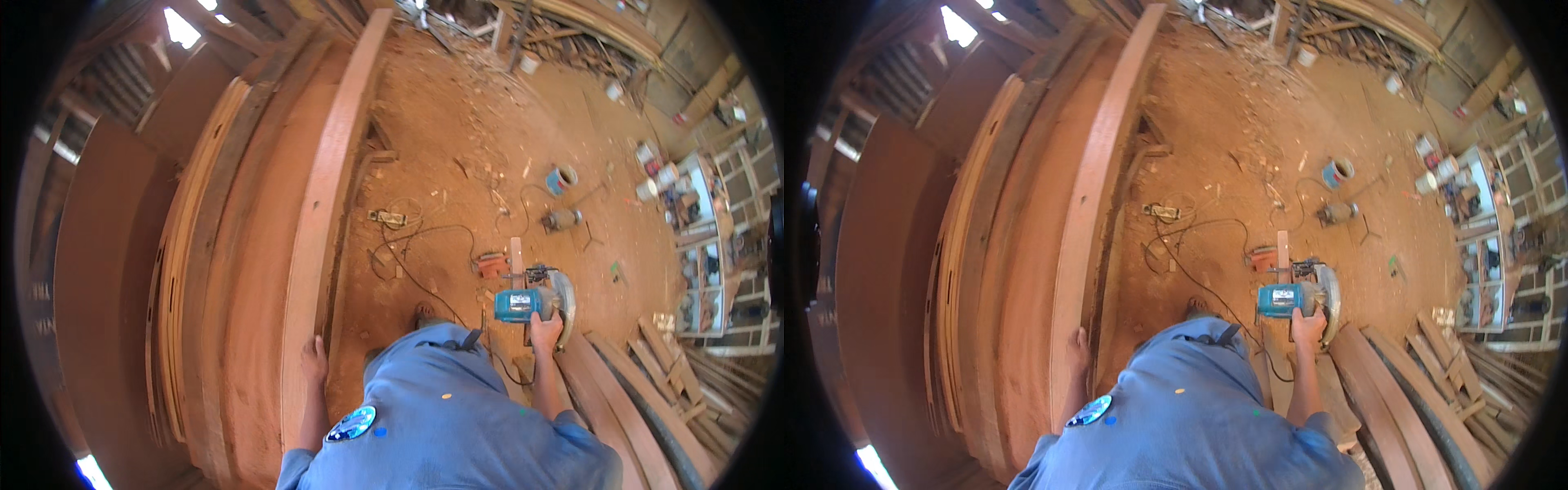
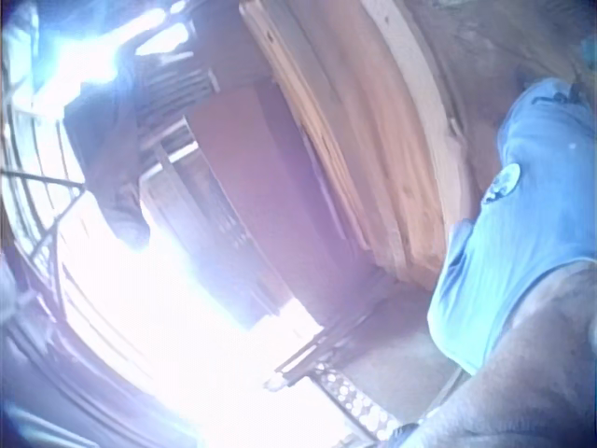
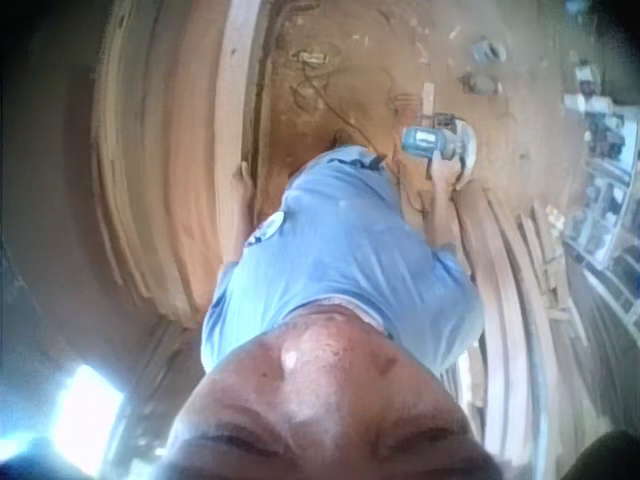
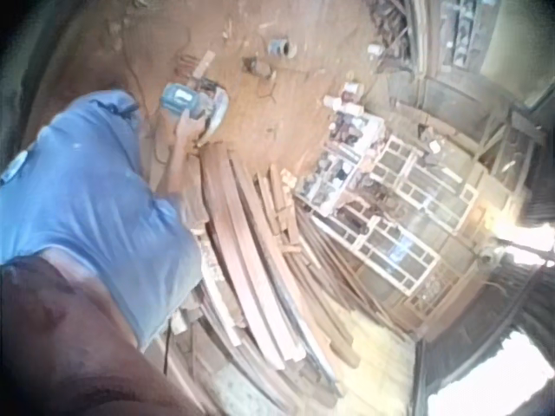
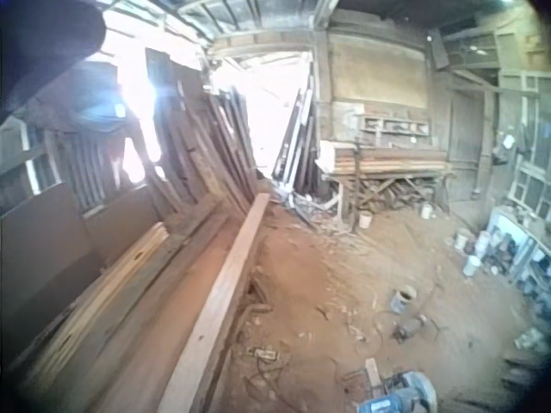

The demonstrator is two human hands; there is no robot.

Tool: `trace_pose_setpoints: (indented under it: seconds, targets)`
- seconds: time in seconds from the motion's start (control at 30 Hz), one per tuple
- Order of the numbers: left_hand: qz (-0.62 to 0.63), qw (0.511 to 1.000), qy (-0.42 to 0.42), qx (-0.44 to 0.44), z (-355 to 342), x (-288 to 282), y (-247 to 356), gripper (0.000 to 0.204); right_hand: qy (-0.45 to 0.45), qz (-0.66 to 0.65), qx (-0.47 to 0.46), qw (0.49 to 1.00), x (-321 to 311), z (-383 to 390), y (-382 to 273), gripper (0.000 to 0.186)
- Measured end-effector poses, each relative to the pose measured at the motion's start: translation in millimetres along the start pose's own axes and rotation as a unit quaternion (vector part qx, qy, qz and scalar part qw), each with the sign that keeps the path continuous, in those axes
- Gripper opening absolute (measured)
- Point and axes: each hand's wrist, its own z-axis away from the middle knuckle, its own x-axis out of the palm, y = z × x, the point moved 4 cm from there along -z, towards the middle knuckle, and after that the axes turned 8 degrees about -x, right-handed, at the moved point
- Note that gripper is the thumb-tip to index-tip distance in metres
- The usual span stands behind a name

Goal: The person selects a long wooden plank from a stack, places it on the floor, and uses a circular saw to cut it. After cutting, the person moves the plank and repeats the process with another piece of wood.

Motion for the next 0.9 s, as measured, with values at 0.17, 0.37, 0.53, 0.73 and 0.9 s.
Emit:
trace_pose_setpoints:
  seconds: [0.17,0.37,0.53,0.73,0.9]
  targets:
    - [-0.023,0.998,-0.038,0.051,-83.5,27.7,127.4,0.054,0.051,0.0,0.105,0.993,24.6,-2.0,42.1,0.062]
    - [-0.125,0.982,-0.056,0.133,-173.3,59.4,254.7,0.057,0.106,-0.024,0.168,0.98,59.5,8.1,34.5,0.065]
    - [-0.121,0.976,-0.063,0.168,-272.1,99.4,342.4,0.059,0.108,0.101,0.28,0.949,98.8,13.7,37.3,0.066]
    - [-0.147,0.962,-0.044,0.227,-403.6,129.7,447.9,0.062,0.128,0.019,0.382,0.915,160.2,-11.8,13.5,0.063]
    - [-0.18,0.951,-0.045,0.247,-501.9,149.7,553.4,0.065,0.151,0.129,0.513,0.835,207.4,-27.2,19.8,0.064]
